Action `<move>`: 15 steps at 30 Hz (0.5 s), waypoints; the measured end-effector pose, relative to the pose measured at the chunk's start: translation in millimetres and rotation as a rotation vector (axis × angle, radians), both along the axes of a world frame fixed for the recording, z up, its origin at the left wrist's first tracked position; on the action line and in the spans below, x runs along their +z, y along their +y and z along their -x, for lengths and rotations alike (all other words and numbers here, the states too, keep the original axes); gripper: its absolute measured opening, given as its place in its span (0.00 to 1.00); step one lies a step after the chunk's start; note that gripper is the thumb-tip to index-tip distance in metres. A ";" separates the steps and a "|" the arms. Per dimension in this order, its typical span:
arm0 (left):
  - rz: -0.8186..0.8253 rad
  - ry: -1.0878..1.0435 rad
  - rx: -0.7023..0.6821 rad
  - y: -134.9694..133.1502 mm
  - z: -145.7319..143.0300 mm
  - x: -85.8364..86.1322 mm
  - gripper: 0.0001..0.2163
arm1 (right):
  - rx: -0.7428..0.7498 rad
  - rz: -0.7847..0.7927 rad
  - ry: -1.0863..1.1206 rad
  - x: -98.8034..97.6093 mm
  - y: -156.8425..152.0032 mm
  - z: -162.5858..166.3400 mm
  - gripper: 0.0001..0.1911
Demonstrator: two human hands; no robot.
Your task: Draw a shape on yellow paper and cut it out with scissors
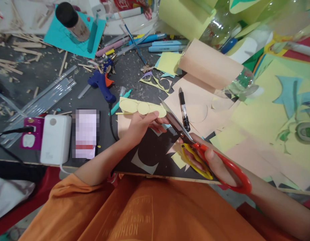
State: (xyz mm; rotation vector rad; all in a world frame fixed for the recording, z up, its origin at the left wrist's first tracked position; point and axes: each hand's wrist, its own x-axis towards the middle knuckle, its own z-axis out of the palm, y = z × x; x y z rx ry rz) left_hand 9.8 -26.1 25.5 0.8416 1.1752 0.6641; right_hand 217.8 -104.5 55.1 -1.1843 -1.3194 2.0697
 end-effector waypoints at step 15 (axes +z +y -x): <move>-0.013 -0.019 -0.026 3.5 1.9 0.4 0.16 | -0.022 0.071 -0.090 -0.5 -0.7 -6.2 0.36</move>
